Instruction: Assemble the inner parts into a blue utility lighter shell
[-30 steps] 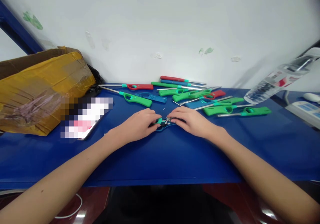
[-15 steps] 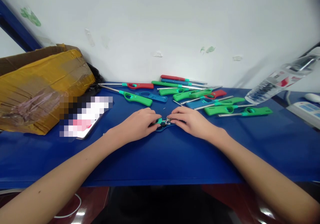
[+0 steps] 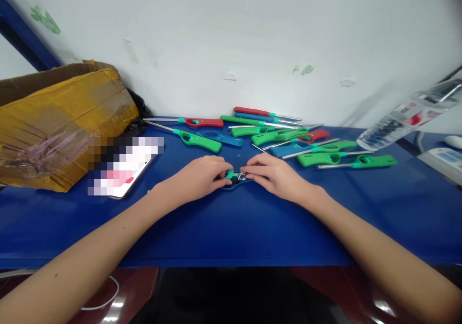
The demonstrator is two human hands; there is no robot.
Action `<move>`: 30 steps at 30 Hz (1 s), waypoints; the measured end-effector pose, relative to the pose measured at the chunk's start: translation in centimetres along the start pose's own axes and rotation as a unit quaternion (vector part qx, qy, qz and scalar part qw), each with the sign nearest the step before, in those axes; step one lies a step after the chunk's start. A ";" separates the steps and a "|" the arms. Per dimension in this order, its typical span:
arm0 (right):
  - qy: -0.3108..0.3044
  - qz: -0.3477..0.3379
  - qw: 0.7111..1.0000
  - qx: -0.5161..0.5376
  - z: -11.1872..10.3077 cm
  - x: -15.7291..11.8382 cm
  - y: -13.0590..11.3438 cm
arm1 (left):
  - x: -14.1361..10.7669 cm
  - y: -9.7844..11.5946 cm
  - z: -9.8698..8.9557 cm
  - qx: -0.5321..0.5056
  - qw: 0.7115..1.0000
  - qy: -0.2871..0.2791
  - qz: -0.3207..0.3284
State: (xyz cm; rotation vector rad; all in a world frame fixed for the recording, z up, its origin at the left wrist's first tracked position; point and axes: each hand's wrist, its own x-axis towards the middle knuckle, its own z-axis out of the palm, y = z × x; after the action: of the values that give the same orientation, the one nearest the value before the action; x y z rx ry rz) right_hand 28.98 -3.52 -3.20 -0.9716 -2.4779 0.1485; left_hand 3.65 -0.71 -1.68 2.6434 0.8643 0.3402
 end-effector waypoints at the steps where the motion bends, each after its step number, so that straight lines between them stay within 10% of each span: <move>1: 0.001 -0.003 1.000 0.002 0.0 0.0 0.0 | 0.0 -0.1 0.0 -0.002 1.000 0.001 0.000; 30: -0.005 -0.057 0.998 -0.018 0.4 0.1 -0.7 | -0.3 1.3 -1.2 -0.013 0.997 -0.066 -0.042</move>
State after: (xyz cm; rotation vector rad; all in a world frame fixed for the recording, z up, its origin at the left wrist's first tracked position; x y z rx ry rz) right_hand 28.29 -3.96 -3.28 -0.8425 -2.5455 0.0728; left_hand 3.75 -1.57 -0.10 2.5636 0.9186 0.1520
